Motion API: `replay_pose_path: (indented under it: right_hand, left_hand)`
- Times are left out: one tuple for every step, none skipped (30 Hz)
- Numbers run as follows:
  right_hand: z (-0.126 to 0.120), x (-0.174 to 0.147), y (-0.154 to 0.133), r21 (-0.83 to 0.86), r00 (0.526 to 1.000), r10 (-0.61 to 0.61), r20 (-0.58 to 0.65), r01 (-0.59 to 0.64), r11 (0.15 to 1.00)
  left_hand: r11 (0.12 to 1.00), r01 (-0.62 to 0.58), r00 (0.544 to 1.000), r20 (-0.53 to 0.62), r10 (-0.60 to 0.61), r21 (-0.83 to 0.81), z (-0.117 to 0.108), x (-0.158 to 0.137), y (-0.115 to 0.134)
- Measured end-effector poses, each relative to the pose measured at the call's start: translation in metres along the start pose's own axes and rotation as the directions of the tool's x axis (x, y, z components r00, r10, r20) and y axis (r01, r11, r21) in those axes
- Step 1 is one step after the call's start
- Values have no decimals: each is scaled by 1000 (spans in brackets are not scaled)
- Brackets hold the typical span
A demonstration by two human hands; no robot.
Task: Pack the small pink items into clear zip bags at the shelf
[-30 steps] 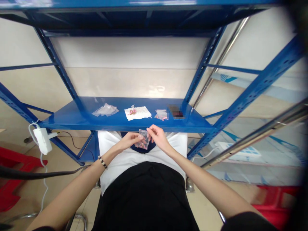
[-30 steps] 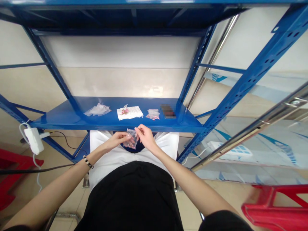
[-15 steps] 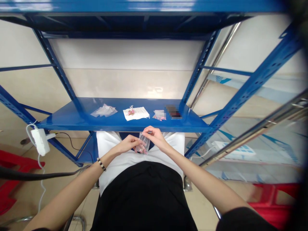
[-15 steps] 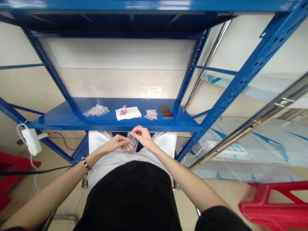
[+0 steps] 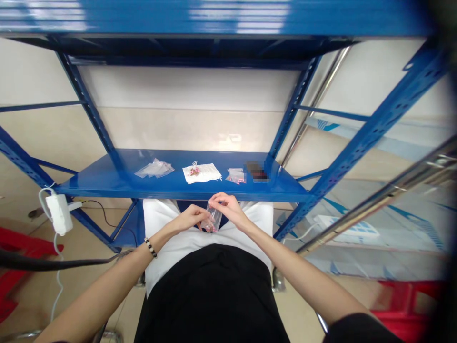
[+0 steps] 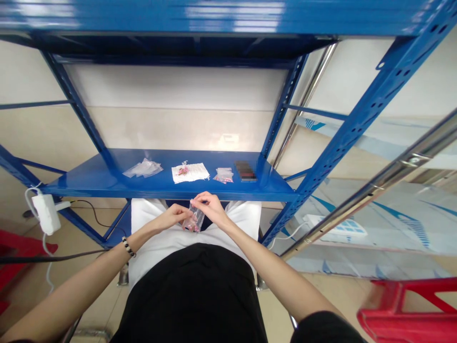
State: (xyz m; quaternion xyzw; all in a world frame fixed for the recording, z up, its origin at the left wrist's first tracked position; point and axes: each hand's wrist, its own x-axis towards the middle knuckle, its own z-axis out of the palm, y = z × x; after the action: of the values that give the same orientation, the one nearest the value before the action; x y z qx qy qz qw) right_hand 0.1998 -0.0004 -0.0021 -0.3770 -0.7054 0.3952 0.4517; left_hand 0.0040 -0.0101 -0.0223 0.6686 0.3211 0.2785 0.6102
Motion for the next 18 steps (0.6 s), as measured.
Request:
replay_pose_path:
  right_hand:
    - [0,-1,0,2,1000,8,-1,-8,1000]
    - [1,-2,0,17,1000,15,-9,-14,1000]
    - [1,-2,0,43,1000,19,-21,-19,999]
    - [2,-2,1,76,999,22,-34,-19,997]
    - [2,-2,2,109,999,24,-46,-18,994]
    - [2,-1,3,136,998,27,-58,-19,991]
    - [2,1,4,155,997,33,-70,-22,988]
    - [2,2,5,165,996,41,-81,-28,986]
    - [2,3,5,169,994,53,-91,-37,985]
    - [2,3,6,168,993,64,-98,-47,985]
    - [2,3,5,166,992,73,-102,-56,985]
    - [2,3,5,162,992,80,-103,-62,985]
    - [2,2,5,156,992,81,-101,-65,986]
    - [2,1,4,149,992,79,-100,-64,987]
    - [3,-1,3,139,993,75,-97,-61,988]
    - [3,-2,2,128,993,68,-92,-56,990]
    - [4,-4,1,116,995,62,-83,-52,992]
    - [5,-4,1,107,996,57,-72,-49,993]
  left_hand:
    - [1000,-3,1000,3,3,12,1,-2,0]
    - [1000,-4,1000,10,4,22,2,-4,1]
    - [1000,-2,1000,20,2,24,3,-4,1]
    - [1000,0,1000,29,0,19,3,-4,1]
    - [1000,4,999,40,-4,8,3,-3,0]
    - [1000,8,999,48,-8,-4,2,-1,0]
    - [1000,12,999,53,-11,-14,1,1,-1]
    - [1000,15,998,56,-14,-17,0,4,-2]
    - [1000,17,998,54,-16,-13,-1,5,-3]
    - [1000,18,999,48,-17,-4,-2,7,-3]
    - [1000,16,999,40,-16,5,-2,8,-4]
    - [1000,11,999,34,-12,13,-2,7,-5]
    - [1000,4,999,33,-4,20,-2,6,-5]
    - [1000,-7,999,34,6,24,0,5,-6]
    - [999,-20,999,34,19,27,1,3,-7]
    - [999,-33,999,32,32,28,3,1,-7]
    - [999,-44,999,27,43,27,5,0,-7]
    - [999,-49,999,22,48,20,8,-1,-8]
